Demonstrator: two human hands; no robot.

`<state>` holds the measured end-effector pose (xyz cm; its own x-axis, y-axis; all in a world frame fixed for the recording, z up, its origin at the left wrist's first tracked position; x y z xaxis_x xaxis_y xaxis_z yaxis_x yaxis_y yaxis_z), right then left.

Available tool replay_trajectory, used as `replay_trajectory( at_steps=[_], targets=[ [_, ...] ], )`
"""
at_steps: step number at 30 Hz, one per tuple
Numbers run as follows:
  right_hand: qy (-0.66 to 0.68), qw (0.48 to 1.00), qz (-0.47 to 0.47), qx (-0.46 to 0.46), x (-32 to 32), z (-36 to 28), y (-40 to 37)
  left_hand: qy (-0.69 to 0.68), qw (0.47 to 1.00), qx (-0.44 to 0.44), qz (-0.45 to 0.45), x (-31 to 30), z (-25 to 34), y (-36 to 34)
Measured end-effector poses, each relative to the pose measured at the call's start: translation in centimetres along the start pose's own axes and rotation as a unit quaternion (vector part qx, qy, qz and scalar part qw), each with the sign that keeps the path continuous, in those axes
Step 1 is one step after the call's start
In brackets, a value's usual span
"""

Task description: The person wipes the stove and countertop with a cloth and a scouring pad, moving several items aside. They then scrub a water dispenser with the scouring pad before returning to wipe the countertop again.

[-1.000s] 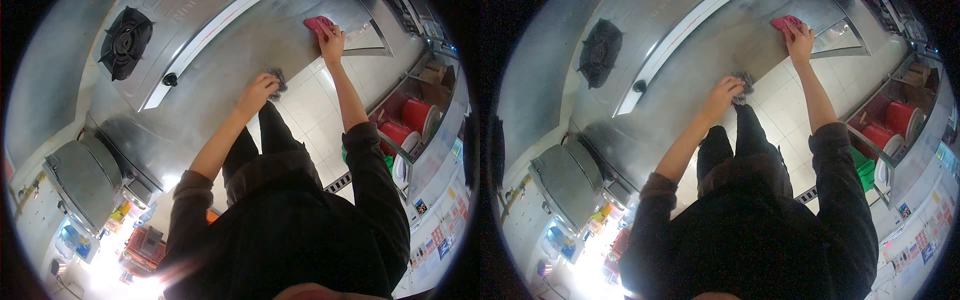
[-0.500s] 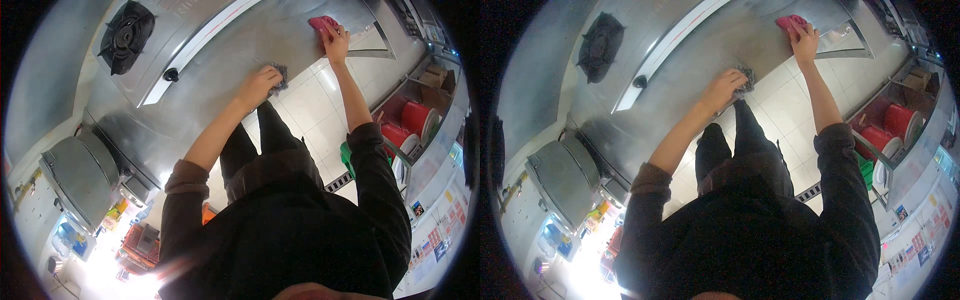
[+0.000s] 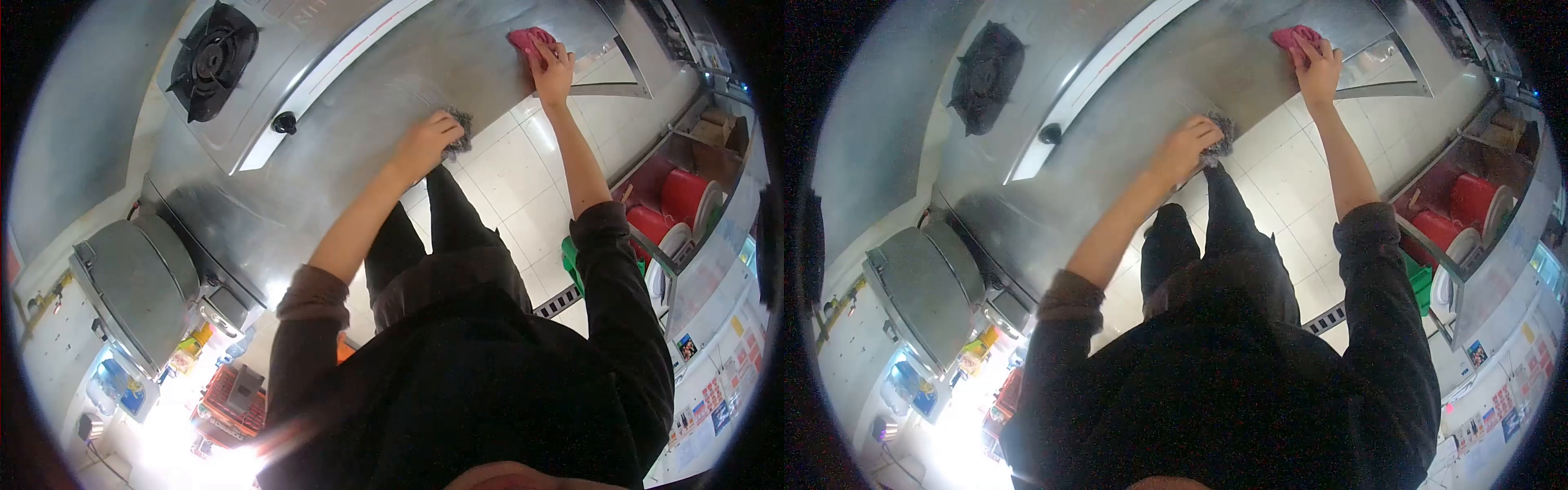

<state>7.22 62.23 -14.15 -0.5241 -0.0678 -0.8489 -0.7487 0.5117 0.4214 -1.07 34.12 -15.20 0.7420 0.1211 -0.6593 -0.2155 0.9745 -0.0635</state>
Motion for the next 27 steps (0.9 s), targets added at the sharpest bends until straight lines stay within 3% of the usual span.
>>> replay_trajectory(
  at_steps=[2,3,5,6,8,11,12,14,16,19,22,24,27],
  targets=[
    [0.004,1.0,-0.018,0.007,-0.1,-0.1,-0.1,0.026,0.991,0.09,0.094,-0.3,-0.1,-0.5],
    [0.004,1.0,-0.017,0.007,-0.1,0.0,-0.2,0.026,0.991,0.091,0.094,-0.4,-1.0,0.2],
    [-0.002,1.0,-0.023,0.0,-0.1,-0.2,0.0,-0.053,0.939,-0.195,0.278,-2.5,-6.2,-0.1],
    [-0.002,1.0,-0.02,-0.003,0.0,-0.2,-0.1,-0.052,0.939,-0.193,0.281,-1.9,-4.6,-0.3],
    [-0.003,1.0,0.01,-0.001,0.2,-0.2,-0.1,0.118,0.974,-0.107,0.16,1.5,2.5,0.4],
    [-0.006,1.0,-0.007,0.003,-0.3,-0.7,0.1,0.067,0.979,-0.139,0.137,2.2,3.4,-0.3],
    [-0.01,1.0,-0.02,0.012,-0.1,-0.5,0.0,0.143,0.951,-0.198,0.19,1.0,1.8,-1.9],
    [-0.011,1.0,-0.019,0.009,0.0,-0.4,-0.4,0.154,0.893,-0.318,0.28,-0.9,0.0,-8.3],
    [-0.011,1.0,-0.008,0.0,0.2,-0.4,0.4,0.179,0.844,-0.381,0.333,-1.2,-0.6,-14.0],
    [-0.029,0.999,0.006,0.016,0.3,-0.5,-1.0,0.163,0.874,-0.348,0.297,0.8,-0.2,-11.7],
    [-0.032,0.999,-0.014,0.021,0.7,-0.1,-0.2,0.223,0.928,-0.185,0.233,2.5,2.6,-0.3],
    [-0.036,0.999,-0.023,0.018,0.5,-0.3,-0.9,0.136,0.955,-0.115,0.239,2.7,4.0,4.2],
    [-0.032,0.999,-0.023,0.0,0.6,-0.4,0.0,0.158,0.942,-0.161,0.247,2.4,1.5,-0.2]
  ],
)
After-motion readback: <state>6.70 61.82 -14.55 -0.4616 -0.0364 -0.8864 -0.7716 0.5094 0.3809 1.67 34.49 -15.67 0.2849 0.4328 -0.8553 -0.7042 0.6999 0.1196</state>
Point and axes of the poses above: each hand's wrist, its own y-axis towards the middle knuckle, its own x-axis out of the palm, z = x × y, the point moved 6 cm from there along y, towards the middle knuckle, and after that the axes turned 10 degrees about -z, right-handed, at the moved point
